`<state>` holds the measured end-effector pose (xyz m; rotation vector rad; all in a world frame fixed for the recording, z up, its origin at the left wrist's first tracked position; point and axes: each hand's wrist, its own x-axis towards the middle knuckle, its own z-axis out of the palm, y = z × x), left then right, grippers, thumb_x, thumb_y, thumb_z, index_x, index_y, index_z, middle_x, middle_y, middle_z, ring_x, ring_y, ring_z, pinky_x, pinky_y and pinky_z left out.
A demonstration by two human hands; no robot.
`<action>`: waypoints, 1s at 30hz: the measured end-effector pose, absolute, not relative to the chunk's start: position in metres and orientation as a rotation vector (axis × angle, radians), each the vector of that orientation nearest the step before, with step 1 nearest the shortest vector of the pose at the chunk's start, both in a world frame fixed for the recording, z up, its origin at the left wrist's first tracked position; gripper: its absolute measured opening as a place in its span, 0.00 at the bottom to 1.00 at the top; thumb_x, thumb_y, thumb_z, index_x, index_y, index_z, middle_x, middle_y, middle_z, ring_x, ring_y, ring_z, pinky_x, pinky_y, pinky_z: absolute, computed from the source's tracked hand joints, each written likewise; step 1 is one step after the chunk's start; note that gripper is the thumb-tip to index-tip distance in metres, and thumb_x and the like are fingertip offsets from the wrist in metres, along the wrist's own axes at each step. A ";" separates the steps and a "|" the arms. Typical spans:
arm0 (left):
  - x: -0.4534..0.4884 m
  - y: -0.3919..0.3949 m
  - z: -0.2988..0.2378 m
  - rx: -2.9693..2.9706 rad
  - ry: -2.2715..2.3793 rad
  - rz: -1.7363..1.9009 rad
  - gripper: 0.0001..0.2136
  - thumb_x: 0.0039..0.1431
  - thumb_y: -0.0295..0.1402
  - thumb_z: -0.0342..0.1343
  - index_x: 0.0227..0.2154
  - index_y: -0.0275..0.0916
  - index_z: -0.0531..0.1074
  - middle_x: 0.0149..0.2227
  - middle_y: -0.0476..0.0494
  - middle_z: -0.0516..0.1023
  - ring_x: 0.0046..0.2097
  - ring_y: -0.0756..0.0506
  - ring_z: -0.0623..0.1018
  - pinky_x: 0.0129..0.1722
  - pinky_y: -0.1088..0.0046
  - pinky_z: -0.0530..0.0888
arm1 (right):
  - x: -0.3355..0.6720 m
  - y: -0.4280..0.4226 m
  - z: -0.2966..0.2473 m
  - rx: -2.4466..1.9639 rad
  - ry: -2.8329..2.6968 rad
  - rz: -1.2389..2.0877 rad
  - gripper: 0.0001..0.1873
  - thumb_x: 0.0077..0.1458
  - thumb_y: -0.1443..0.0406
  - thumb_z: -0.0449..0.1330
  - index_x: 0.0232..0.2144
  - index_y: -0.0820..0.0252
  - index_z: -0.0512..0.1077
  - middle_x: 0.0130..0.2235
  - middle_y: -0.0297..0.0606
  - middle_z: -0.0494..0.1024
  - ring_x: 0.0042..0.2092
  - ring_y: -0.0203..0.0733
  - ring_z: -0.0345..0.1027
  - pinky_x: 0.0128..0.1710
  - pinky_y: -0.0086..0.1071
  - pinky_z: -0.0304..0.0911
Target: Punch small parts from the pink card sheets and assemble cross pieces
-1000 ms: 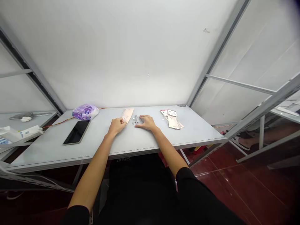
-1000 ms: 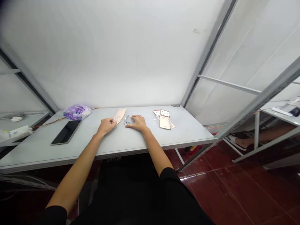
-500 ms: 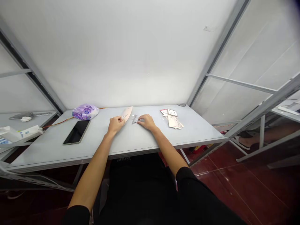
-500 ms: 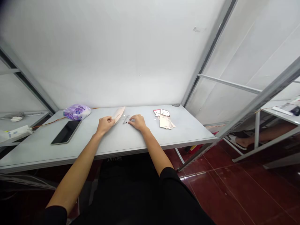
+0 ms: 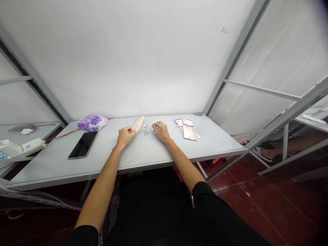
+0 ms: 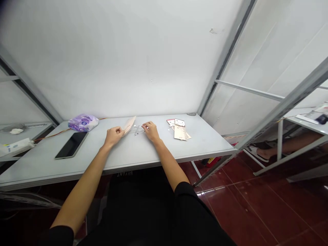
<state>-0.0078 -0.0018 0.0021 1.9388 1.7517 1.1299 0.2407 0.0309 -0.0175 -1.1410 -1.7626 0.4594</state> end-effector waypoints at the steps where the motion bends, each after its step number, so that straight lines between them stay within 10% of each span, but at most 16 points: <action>1: -0.008 -0.001 0.002 1.951 1.752 1.110 0.09 0.51 0.36 0.55 0.21 0.42 0.62 0.18 0.55 0.57 0.25 0.50 0.59 0.31 0.72 0.60 | 0.240 0.030 -0.016 -1.127 -1.710 0.434 0.18 0.67 0.52 0.57 0.39 0.56 0.81 0.43 0.42 0.76 0.42 0.42 0.73 0.50 0.39 0.71; 13: -0.002 -0.008 0.006 2.039 1.543 1.027 0.13 0.53 0.39 0.56 0.38 0.41 0.77 0.16 0.59 0.53 0.22 0.50 0.57 0.29 0.73 0.59 | 0.225 0.031 -0.025 -0.975 -2.025 0.344 0.13 0.67 0.56 0.59 0.41 0.53 0.83 0.46 0.44 0.80 0.49 0.45 0.74 0.55 0.40 0.70; 30: 0.001 -0.013 0.006 2.045 1.392 0.997 0.11 0.55 0.38 0.57 0.38 0.40 0.77 0.17 0.59 0.53 0.22 0.51 0.57 0.28 0.74 0.59 | 0.222 0.034 -0.029 -0.873 -2.274 0.167 0.09 0.66 0.67 0.61 0.40 0.59 0.82 0.43 0.44 0.83 0.47 0.46 0.75 0.51 0.38 0.69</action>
